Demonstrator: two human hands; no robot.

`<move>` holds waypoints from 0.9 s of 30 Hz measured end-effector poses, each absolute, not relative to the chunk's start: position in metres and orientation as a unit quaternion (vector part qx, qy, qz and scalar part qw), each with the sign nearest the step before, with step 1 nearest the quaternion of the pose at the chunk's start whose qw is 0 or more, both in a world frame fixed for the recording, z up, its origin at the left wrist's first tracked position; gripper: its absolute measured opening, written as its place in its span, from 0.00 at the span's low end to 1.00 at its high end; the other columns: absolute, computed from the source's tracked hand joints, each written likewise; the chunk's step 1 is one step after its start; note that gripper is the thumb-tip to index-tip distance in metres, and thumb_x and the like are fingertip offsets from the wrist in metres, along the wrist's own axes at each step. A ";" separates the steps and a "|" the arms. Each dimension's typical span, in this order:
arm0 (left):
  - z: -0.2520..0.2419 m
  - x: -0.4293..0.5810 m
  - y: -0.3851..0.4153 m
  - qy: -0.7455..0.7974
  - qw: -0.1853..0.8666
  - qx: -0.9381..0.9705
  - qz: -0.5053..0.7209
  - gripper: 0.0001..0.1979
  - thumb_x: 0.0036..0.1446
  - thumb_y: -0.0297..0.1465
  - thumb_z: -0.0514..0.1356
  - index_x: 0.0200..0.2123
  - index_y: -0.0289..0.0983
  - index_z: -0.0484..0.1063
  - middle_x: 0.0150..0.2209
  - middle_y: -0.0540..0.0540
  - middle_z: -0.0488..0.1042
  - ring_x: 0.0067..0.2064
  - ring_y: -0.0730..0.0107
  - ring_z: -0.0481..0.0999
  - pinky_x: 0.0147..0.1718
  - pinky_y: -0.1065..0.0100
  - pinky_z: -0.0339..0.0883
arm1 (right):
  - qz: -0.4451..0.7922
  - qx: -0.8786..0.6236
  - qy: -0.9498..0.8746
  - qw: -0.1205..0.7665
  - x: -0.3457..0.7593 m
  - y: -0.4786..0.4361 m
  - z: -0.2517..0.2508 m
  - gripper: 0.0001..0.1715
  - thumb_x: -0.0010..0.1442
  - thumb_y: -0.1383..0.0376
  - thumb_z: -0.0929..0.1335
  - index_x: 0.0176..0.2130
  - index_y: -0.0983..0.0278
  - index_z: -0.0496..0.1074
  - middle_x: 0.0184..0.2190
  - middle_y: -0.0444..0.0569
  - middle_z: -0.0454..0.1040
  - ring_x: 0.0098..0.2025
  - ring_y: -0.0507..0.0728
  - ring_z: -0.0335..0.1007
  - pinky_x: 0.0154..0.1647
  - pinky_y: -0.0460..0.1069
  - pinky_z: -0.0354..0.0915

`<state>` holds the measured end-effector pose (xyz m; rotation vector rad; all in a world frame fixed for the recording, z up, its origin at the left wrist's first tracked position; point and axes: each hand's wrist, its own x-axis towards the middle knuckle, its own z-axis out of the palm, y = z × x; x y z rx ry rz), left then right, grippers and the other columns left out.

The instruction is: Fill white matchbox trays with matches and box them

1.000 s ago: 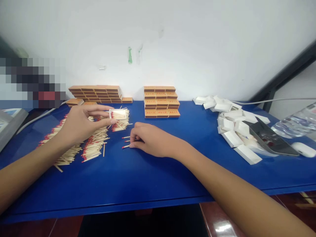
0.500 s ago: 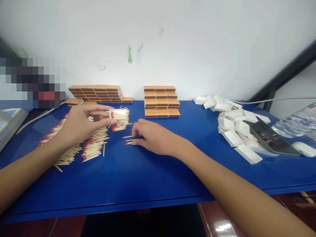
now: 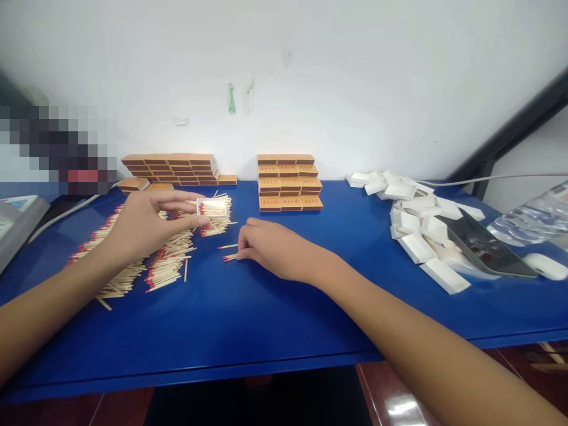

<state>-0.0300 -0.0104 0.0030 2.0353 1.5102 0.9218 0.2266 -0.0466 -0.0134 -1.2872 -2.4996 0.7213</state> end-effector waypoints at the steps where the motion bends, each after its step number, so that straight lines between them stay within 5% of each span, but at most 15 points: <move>1: 0.003 -0.030 -0.010 0.545 0.221 0.737 0.333 0.27 0.50 0.46 0.76 0.51 0.40 0.85 0.41 0.43 0.88 0.36 0.60 0.82 0.37 0.64 0.74 | 0.247 -0.441 -0.855 0.118 0.227 -0.046 -0.014 0.06 0.74 0.64 0.68 0.41 0.63 0.73 0.42 0.49 0.73 0.40 0.56 0.69 0.42 0.51 0.63; 20: 0.000 -0.033 -0.007 0.542 0.216 0.748 0.316 0.24 0.51 0.45 0.75 0.50 0.42 0.86 0.39 0.44 0.88 0.33 0.61 0.80 0.26 0.66 0.66 | 0.225 -0.439 -0.864 0.103 0.231 -0.045 -0.013 0.08 0.75 0.64 0.66 0.41 0.62 0.73 0.43 0.51 0.74 0.41 0.58 0.71 0.43 0.52 0.64; 27: 0.002 -0.028 -0.013 0.529 0.274 0.739 0.313 0.27 0.48 0.46 0.77 0.50 0.41 0.85 0.39 0.44 0.88 0.37 0.57 0.84 0.32 0.65 0.73 | 0.193 -0.436 -0.853 0.209 0.231 -0.042 -0.007 0.09 0.75 0.64 0.66 0.40 0.63 0.71 0.42 0.50 0.72 0.42 0.57 0.68 0.45 0.52 0.62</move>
